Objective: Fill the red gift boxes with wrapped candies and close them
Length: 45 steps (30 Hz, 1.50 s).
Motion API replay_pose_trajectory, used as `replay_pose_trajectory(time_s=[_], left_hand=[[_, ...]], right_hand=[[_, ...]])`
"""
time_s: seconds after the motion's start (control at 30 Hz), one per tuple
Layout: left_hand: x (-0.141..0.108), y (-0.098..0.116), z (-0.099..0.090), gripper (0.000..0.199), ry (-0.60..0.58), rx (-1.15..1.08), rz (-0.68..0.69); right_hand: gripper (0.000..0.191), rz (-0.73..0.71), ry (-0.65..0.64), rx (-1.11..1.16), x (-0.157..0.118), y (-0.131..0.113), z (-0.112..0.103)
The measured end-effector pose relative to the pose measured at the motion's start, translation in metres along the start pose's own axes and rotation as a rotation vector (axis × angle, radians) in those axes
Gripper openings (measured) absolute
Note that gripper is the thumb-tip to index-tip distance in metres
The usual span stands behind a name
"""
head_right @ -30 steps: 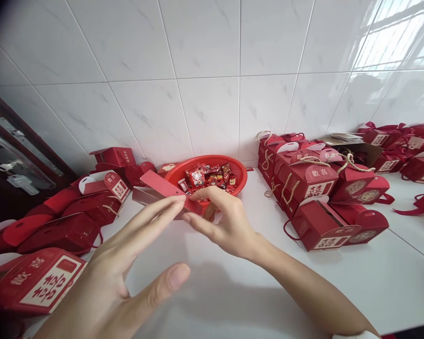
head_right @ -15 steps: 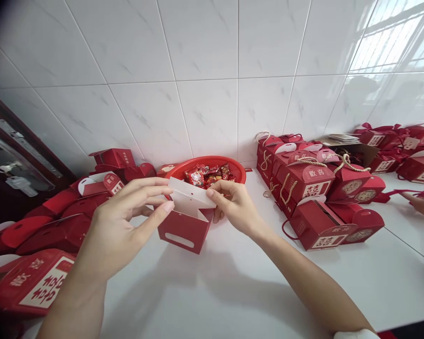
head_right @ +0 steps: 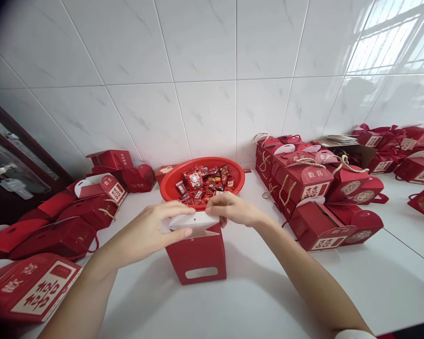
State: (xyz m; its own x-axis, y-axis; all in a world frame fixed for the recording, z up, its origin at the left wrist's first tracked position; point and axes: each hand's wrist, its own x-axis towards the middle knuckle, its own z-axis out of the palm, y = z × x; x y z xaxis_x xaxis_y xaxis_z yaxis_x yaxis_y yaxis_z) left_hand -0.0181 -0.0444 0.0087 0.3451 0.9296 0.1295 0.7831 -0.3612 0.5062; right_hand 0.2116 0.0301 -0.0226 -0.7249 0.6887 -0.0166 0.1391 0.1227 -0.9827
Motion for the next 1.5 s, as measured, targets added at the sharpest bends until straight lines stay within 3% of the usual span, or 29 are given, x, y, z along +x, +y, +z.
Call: replay_pose_trajectory(time_s=[0.13, 0.27, 0.47, 0.67, 0.83, 1.0, 1.07, 1.17, 1.27, 1.37, 1.5], left_hand=[[0.003, -0.002, -0.001, 0.034, -0.183, -0.119, 0.022], [0.006, -0.004, 0.001, 0.031, -0.145, -0.127, 0.053], [0.015, -0.004, 0.009, 0.029, 0.120, -0.148, 0.036], [0.025, -0.009, 0.012, 0.027, 0.217, -0.271, 0.057], [0.031, -0.026, 0.005, 0.039, 0.063, -0.436, 0.050], [0.061, -0.054, -0.005, 0.052, 0.077, -0.520, 0.017], [0.086, -0.063, -0.001, 0.050, -0.023, -0.389, -0.038], [0.128, -0.069, 0.017, 0.051, -0.300, -0.081, -0.043], [0.161, -0.064, 0.041, 0.085, -0.481, 0.153, -0.108], [0.180, -0.061, 0.057, 0.102, -0.519, 0.236, -0.164], [0.193, -0.068, 0.063, 0.105, -0.494, 0.291, -0.183]], right_hand=[[0.033, 0.068, -0.183, -0.038, 0.003, 0.010, -0.007], [0.039, 0.016, -0.182, -0.111, 0.003, 0.012, -0.014], [0.036, -0.160, 0.209, -0.195, 0.019, 0.009, -0.043], [0.017, -0.228, 0.622, -0.178, 0.066, 0.020, -0.066], [0.006, -0.131, 0.686, -0.378, 0.104, 0.036, -0.065], [0.016, -0.052, 0.624, -0.461, 0.120, 0.051, -0.064], [0.016, -0.041, 0.620, -0.479, 0.121, 0.053, -0.065], [0.014, -0.042, 0.650, -0.490, 0.120, 0.053, -0.065], [0.010, -0.040, 0.692, -0.475, 0.118, 0.053, -0.066], [0.007, -0.046, 0.720, -0.425, 0.119, 0.055, -0.068], [0.009, -0.059, 0.749, -0.322, 0.123, 0.059, -0.070]])
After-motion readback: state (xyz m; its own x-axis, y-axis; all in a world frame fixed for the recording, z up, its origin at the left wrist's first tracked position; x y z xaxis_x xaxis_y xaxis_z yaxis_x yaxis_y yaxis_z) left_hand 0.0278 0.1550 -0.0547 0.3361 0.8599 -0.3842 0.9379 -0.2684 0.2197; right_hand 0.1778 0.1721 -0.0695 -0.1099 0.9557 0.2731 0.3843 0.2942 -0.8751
